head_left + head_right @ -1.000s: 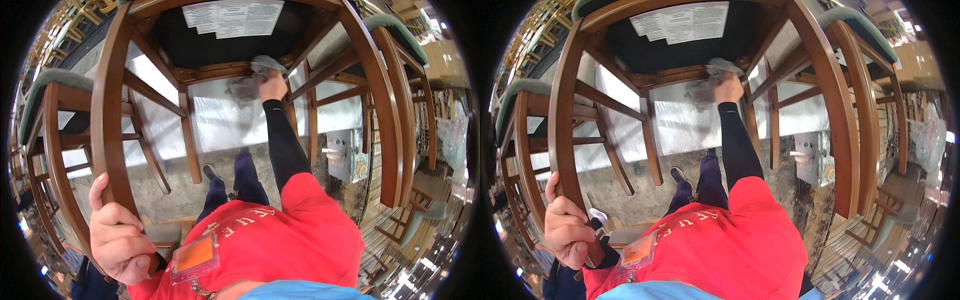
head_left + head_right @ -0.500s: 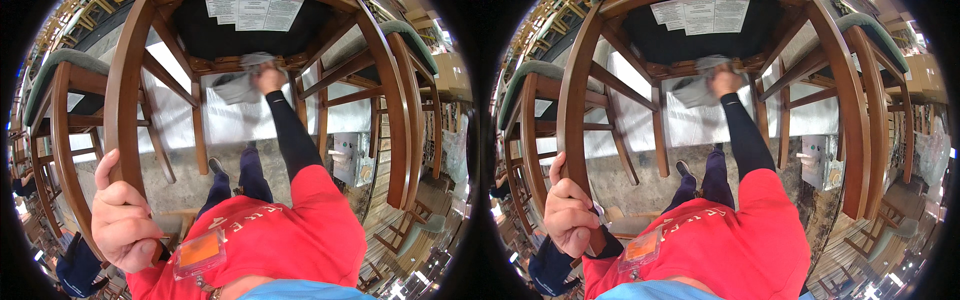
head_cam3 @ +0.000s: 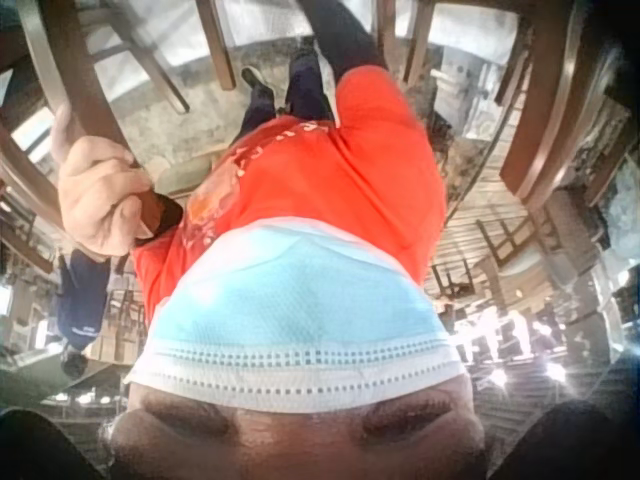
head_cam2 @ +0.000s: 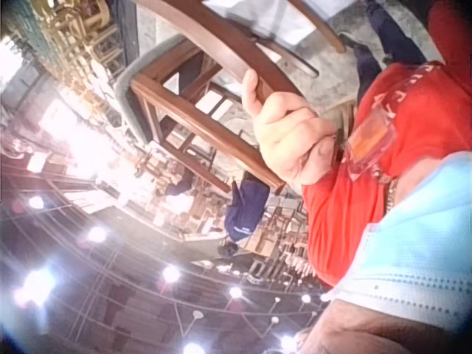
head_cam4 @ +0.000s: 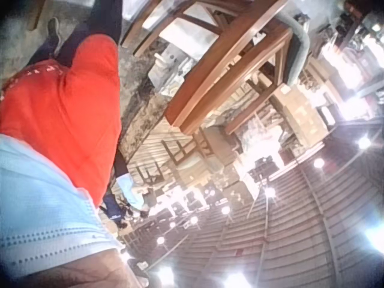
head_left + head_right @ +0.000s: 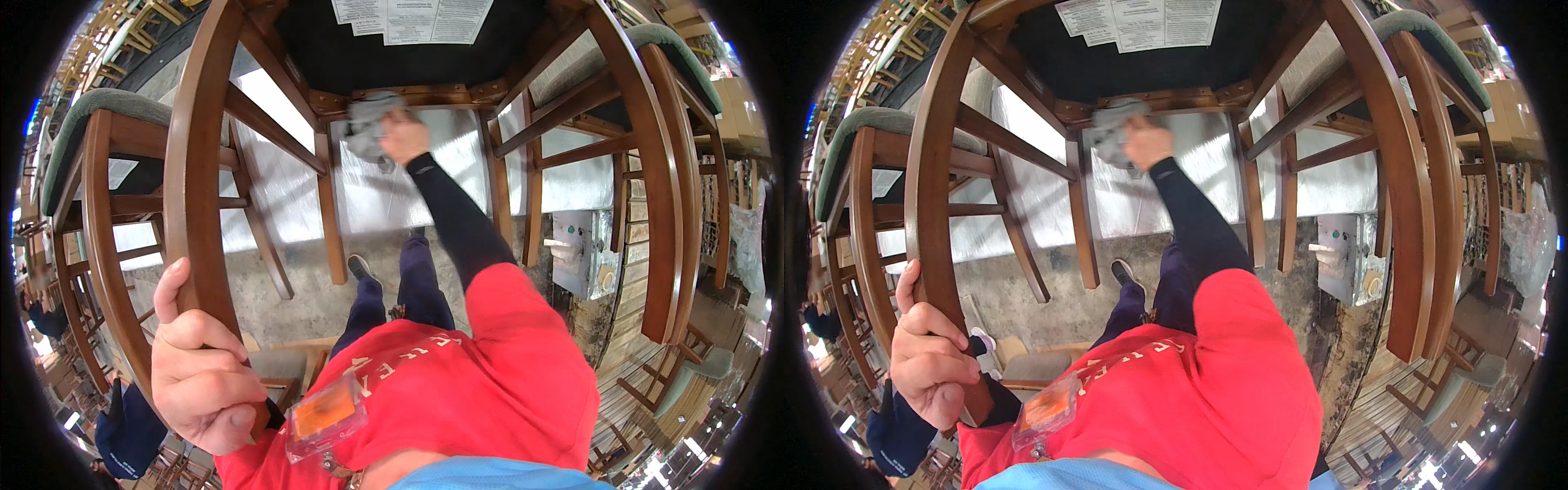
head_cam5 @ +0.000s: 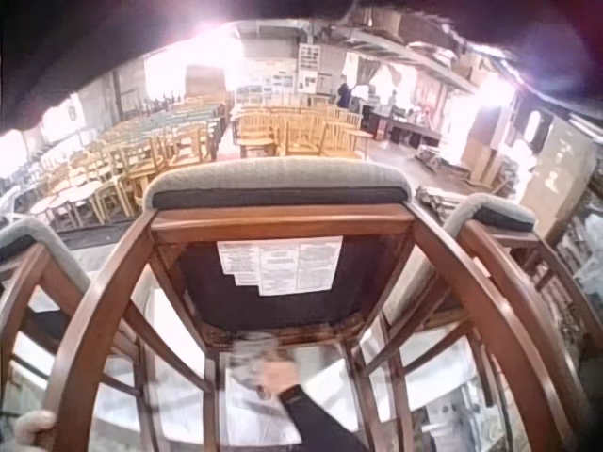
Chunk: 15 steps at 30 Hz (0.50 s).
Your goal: The person wipes the underside and legs of a wooden chair with a gray cloth. They repeatedly lift the chair, wipe its frame, and set it back down, continuing the same wiping motion across multiple cycles.
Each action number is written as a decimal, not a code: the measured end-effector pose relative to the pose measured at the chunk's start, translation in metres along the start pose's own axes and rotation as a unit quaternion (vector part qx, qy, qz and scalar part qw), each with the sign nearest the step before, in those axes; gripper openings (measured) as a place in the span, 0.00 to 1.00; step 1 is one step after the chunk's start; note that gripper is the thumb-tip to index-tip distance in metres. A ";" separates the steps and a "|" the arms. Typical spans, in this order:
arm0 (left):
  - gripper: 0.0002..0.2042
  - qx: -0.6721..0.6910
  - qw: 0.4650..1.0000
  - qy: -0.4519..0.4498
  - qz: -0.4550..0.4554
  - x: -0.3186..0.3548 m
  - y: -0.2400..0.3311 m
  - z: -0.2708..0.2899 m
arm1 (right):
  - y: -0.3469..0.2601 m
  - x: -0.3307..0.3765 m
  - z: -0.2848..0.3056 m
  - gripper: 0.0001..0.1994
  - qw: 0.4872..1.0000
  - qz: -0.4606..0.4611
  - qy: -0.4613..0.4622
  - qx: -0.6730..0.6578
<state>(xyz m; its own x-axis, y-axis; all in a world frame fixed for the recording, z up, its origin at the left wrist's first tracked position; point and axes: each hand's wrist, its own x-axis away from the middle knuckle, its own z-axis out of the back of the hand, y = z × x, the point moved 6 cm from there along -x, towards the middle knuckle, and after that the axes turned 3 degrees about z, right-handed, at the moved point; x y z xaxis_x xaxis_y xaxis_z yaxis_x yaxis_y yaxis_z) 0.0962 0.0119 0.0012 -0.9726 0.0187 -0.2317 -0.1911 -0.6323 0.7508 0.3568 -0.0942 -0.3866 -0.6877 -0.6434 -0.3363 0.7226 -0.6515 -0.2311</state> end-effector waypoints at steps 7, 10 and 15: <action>0.14 0.013 1.000 0.002 -0.017 -0.001 0.001 -0.001 | 0.095 0.033 0.037 0.16 0.963 -0.241 0.075 0.097; 0.14 0.004 1.000 -0.002 -0.012 -0.003 0.003 -0.001 | 0.047 0.014 0.005 0.17 0.963 -0.262 0.005 -0.069; 0.13 -0.007 1.000 0.001 0.025 0.000 0.001 0.001 | -0.061 -0.023 -0.003 0.19 0.985 -0.135 0.001 -0.104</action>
<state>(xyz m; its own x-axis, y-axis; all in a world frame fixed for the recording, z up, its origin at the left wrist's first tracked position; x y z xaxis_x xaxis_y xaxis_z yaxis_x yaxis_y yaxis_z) 0.0959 0.0118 0.0023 -0.9806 -0.0148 -0.1953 -0.1401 -0.6437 0.7523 0.3290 -0.0388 -0.3676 -0.8572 -0.4564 -0.2386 0.5117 -0.7020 -0.4954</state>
